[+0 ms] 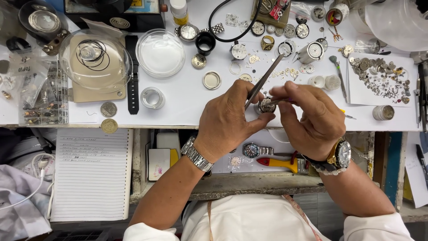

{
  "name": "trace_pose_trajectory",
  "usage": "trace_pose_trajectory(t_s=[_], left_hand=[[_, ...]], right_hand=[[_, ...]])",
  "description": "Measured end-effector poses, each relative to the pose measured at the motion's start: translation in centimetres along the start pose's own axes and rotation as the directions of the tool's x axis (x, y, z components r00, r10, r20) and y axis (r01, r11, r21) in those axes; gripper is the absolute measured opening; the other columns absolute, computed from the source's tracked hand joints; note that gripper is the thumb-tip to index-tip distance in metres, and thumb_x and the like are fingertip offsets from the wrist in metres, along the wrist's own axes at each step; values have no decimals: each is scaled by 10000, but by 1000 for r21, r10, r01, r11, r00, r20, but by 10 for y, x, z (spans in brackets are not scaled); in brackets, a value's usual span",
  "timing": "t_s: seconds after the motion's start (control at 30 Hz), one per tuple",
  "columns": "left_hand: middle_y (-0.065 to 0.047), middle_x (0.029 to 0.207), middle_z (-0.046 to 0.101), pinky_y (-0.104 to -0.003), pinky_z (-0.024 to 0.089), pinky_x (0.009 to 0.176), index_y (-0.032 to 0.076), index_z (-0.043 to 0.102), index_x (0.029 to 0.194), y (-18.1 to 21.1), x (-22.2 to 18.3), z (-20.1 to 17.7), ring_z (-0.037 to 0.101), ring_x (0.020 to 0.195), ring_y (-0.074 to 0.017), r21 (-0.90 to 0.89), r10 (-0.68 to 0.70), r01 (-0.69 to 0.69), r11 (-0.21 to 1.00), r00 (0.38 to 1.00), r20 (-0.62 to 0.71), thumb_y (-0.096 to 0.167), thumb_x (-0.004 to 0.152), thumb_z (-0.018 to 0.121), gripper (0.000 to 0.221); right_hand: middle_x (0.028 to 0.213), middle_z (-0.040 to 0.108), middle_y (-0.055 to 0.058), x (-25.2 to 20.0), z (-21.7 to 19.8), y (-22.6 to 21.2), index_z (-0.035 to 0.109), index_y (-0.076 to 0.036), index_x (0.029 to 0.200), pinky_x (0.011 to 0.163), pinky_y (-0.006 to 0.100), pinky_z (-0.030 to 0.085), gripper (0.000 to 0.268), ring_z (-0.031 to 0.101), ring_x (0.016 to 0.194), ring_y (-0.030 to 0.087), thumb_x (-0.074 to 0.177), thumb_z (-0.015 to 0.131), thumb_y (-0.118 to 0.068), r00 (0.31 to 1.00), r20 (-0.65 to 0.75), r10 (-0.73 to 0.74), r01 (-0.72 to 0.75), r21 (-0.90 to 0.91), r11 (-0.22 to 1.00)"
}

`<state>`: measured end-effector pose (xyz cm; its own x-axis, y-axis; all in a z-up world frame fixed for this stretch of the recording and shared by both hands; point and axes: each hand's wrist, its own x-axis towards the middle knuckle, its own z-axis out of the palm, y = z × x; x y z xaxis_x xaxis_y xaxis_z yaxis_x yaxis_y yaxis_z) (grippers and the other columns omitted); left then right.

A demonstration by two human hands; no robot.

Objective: Repairing or assembling a watch movement by manipulating tiny gears and components with precision tools on a workbench.

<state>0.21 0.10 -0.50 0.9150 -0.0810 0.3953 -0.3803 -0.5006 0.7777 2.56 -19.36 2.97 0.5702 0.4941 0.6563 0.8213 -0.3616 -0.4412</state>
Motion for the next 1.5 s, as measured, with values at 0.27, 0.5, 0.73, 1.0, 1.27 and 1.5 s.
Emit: trace_pose_trajectory(t_s=[0.27,0.5,0.73,1.0,1.27,1.5], left_hand=[[42,902,650,-380,496,511,115,477,1066,0,0,1,691,670,-220,26,0,0,1000,1000,-1,358,854,834,481],[41,894,646,-366,496,500,112,467,1074,0,0,0,680,657,-211,6,37,-37,999,999,-10,329,867,851,487],[44,864,655,-387,474,471,120,457,1029,1,1,0,665,622,-231,4,-2,2,1000,1000,7,337,860,839,471],[30,844,639,-381,472,486,119,464,1000,0,1,1,637,605,-233,41,9,-9,999,1000,5,358,866,836,462],[34,873,607,-385,482,477,120,484,1041,1,1,1,668,638,-219,59,26,-27,998,1000,15,371,880,821,450],[73,853,598,-259,401,450,127,486,1071,10,2,-13,413,516,-68,-73,-46,48,996,998,40,480,886,729,467]], right_hand=[[1140,701,285,3,2,-3,563,30,1342,865,408,697,364,740,999,340,1023,675,166,1000,-16,-3,4,70,998],[1059,723,262,0,1,-3,594,32,1279,830,374,646,285,763,964,321,1029,662,150,1000,4,21,-22,90,996],[1073,720,249,-2,3,4,609,51,1241,781,366,639,252,765,934,322,1018,677,147,1000,-18,14,-12,117,993],[1075,720,228,-4,6,5,613,51,1225,773,375,637,251,779,926,336,1015,686,167,999,-31,25,-22,90,996],[1065,727,272,-8,5,5,560,52,1334,847,381,654,325,771,961,329,1041,674,133,999,-34,1,0,56,998],[979,660,276,-32,-58,6,548,117,1300,803,402,654,395,737,926,361,973,747,212,979,-165,121,-116,42,992]])
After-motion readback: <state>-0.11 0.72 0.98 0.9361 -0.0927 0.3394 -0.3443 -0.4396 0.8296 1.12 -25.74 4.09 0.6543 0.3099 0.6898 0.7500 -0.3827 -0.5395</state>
